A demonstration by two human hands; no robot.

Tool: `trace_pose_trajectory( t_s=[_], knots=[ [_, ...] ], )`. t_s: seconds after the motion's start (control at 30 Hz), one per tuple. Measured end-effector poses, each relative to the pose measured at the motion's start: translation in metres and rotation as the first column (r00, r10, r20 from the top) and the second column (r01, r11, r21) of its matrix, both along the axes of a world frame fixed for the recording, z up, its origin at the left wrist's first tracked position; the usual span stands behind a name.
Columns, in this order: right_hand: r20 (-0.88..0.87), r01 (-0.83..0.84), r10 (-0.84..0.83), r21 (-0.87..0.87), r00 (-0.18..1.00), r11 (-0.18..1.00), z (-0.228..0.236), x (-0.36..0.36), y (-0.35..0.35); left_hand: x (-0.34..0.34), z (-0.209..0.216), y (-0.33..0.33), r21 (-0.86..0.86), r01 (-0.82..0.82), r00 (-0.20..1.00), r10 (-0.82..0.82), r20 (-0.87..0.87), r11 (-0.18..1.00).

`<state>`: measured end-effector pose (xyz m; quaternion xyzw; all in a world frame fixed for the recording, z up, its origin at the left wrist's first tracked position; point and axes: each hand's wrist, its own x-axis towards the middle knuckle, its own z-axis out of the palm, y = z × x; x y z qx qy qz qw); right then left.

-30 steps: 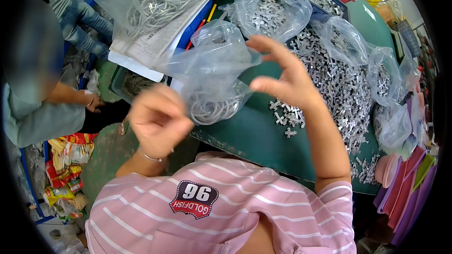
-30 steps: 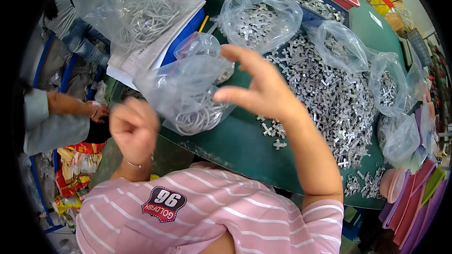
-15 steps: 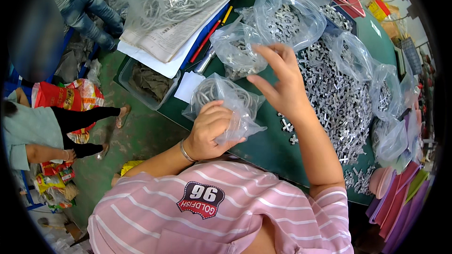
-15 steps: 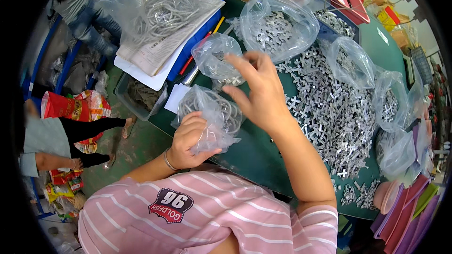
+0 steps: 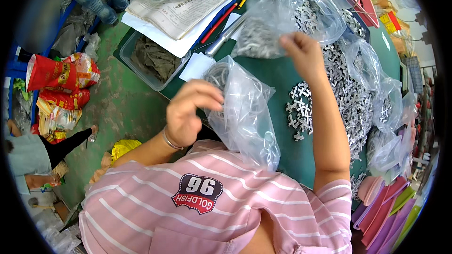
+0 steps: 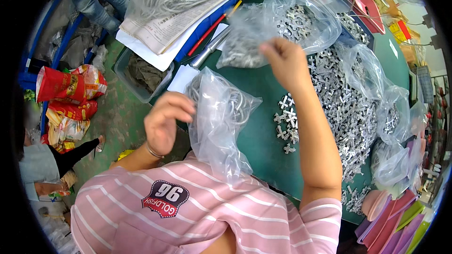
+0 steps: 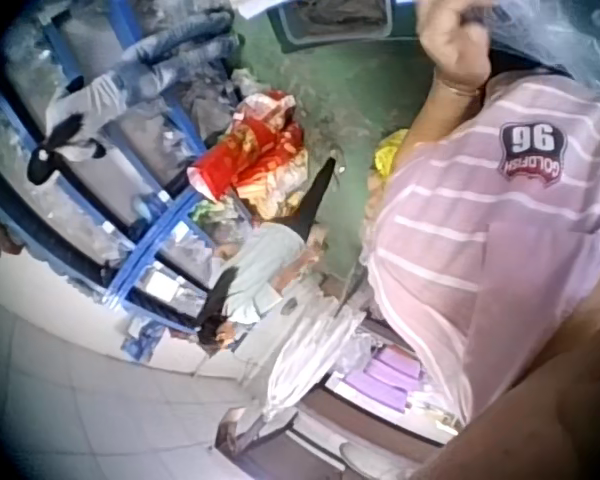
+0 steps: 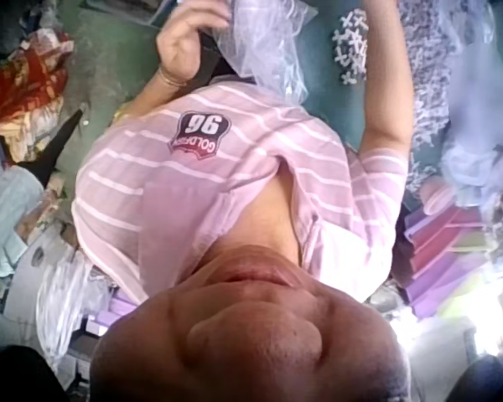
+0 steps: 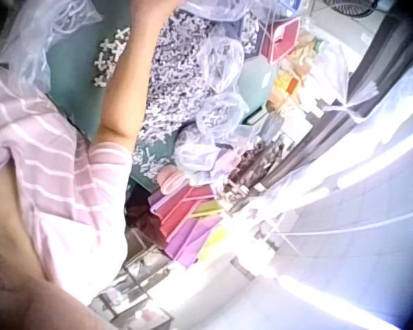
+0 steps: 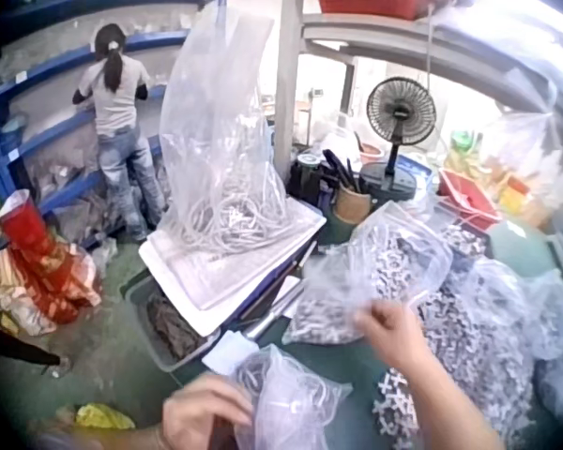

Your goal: The person sorts small silver-colored cross-shaped metal pieces on a green table, picking them up and placing them into clear plastic bags. They also handle a bag of white cords and place some into a bag. Another person is visible in the background working with similar items.

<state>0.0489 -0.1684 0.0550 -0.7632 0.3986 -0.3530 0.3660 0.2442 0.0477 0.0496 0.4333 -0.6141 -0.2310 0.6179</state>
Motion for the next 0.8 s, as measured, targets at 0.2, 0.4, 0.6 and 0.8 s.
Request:
trace_pose_trajectory(
  t_s=[0.2,0.4,0.6,0.8],
  knots=[
    [-0.101,-0.137,0.134,-0.018,0.986,0.99,0.037,-0.023,0.095,0.024,0.024,0.011,0.51,0.178,0.971,-0.068,-0.227,0.841],
    [-0.182,-0.434,0.478,0.232,0.86,0.87,0.041,-0.021,0.146,0.008,0.019,0.001,0.507,0.301,0.909,-0.404,0.105,0.808],
    [0.635,-0.63,0.24,0.507,0.735,0.588,0.039,-0.008,0.154,-0.012,-0.002,-0.019,0.263,0.126,0.94,-0.199,0.276,0.957],
    [0.134,-0.174,0.217,-0.273,0.967,0.946,0.009,-0.041,0.122,-0.017,-0.028,-0.029,0.303,-0.349,0.786,0.101,0.61,0.886]
  ],
)
